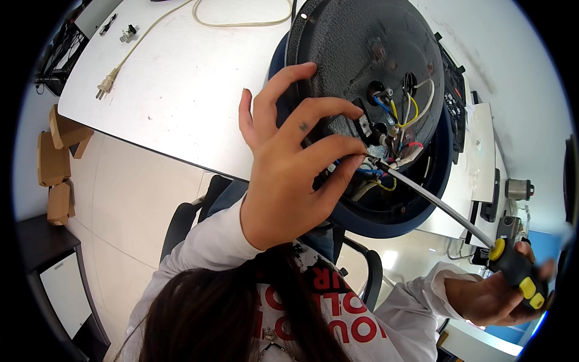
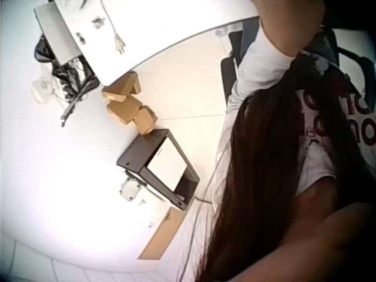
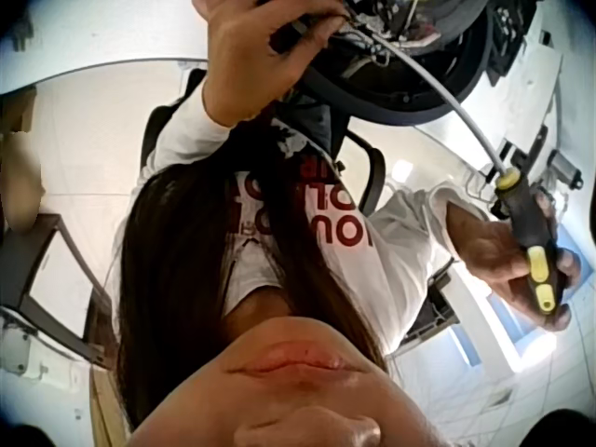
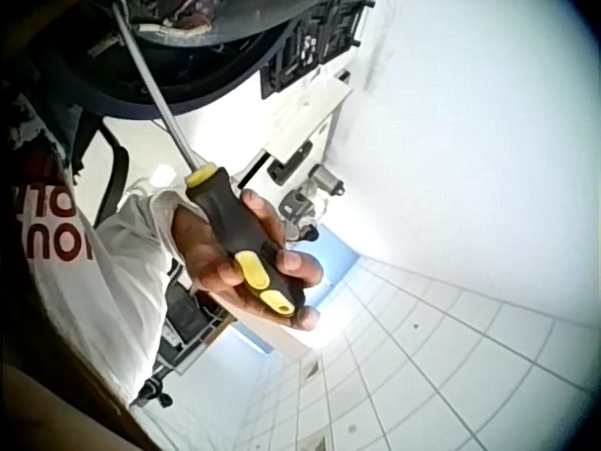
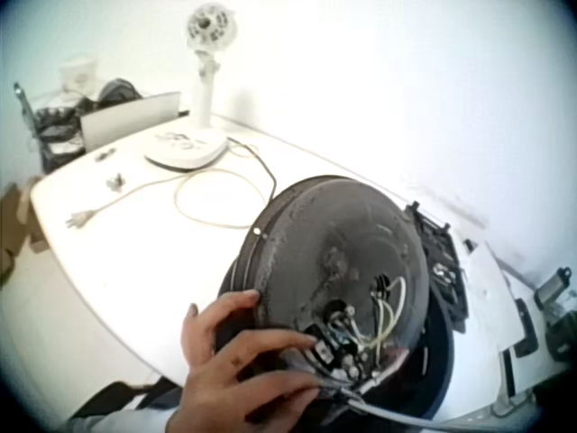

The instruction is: The person connects wires to the terminals of a circular device using a screwdriver, then reassembles the device by placing the cover back on and securing it.

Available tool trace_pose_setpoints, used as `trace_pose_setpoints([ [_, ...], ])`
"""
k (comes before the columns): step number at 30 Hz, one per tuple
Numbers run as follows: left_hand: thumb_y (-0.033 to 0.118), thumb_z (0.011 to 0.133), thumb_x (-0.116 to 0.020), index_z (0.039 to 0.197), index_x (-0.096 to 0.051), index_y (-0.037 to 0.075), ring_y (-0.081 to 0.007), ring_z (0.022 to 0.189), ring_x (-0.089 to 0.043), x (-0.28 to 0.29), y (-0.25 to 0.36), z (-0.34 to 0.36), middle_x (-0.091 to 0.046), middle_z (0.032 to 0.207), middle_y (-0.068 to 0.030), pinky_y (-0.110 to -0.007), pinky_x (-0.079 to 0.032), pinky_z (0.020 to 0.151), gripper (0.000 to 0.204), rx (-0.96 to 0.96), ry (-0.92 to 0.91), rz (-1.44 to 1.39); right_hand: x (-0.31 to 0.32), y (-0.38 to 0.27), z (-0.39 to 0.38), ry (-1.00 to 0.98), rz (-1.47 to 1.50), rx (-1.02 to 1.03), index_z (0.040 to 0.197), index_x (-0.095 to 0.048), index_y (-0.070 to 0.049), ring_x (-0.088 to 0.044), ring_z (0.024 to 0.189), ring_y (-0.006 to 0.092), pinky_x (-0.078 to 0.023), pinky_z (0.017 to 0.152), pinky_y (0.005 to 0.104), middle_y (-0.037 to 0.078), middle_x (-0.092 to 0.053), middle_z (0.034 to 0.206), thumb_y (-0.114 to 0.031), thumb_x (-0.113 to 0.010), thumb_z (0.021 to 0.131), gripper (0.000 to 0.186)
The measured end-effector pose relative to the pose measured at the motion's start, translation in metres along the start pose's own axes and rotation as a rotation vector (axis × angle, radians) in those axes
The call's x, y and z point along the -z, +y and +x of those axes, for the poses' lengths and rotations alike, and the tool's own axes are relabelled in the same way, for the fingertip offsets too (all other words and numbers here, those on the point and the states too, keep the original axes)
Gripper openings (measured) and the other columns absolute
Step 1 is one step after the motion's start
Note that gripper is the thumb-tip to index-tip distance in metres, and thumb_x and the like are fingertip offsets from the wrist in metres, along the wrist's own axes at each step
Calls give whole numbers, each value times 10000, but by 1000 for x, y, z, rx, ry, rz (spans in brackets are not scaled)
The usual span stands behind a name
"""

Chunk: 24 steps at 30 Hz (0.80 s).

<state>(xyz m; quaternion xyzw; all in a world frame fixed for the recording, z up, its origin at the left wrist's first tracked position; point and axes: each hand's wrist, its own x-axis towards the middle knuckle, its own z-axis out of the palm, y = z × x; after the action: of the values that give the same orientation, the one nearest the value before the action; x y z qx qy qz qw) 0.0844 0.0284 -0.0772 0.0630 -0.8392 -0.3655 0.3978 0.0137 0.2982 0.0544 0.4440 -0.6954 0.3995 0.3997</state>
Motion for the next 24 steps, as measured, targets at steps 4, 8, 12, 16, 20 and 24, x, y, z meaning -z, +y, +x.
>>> trace_pose_setpoints([
  [4, 65, 699, -751, 793, -724, 138, -382, 1334, -327, 0, -1, -1, -659, 1133, -15, -496, -277, 1060, 121, -1, 7, 5, 2, 1, 1, -49, 38, -18, 1193, -512, -122, -667, 879, 406, -555, 819, 564, 176, -534, 1185, -222, -657, 866, 372],
  [8, 66, 695, -755, 797, -730, 140, -380, 1331, -330, 1, -1, -1, -661, 1126, -16, -497, -277, 1062, 128, -7, 6, -4, 3, 6, -3, -32, 40, 5, 1265, -462, -97, -645, 876, 350, -559, 763, 458, 191, -542, 1200, -278, -639, 852, 485],
  [12, 63, 699, -754, 806, -736, 141, -378, 1331, -329, 0, 0, -1, -662, 1119, -17, -496, -276, 1065, 134, -9, 0, -11, 0, 9, -6, -14, 22, 13, 1296, -442, -72, -627, 887, 322, -563, 735, 383, 170, -526, 1155, -297, -638, 842, 543],
  [16, 66, 702, -758, 815, -740, 145, -373, 1335, -324, 1, -1, -3, -661, 1117, -16, -499, -275, 1068, 139, -9, -8, -22, 3, 8, -5, -30, 9, -24, 1272, -432, -61, -631, 885, 324, -567, 749, 374, 148, -513, 1103, -305, -653, 844, 540],
  [20, 80, 700, -773, 819, -746, 152, -365, 1340, -316, 1, -3, -3, -661, 1123, -12, -507, -274, 1073, 142, 1, -17, -40, 4, 5, -9, -12, 52, -120, 1211, -392, -70, -637, 863, 330, -584, 751, 387, 129, -504, 1081, -300, -695, 823, 543],
  [24, 88, 702, -781, 814, -753, 156, -358, 1341, -316, 1, -3, -3, -661, 1127, -10, -509, -274, 1076, 134, 18, -26, -58, -2, 4, -9, 7, 102, -64, 1177, -362, -85, -648, 872, 338, -608, 725, 405, 119, -502, 1078, -271, -703, 817, 531],
])
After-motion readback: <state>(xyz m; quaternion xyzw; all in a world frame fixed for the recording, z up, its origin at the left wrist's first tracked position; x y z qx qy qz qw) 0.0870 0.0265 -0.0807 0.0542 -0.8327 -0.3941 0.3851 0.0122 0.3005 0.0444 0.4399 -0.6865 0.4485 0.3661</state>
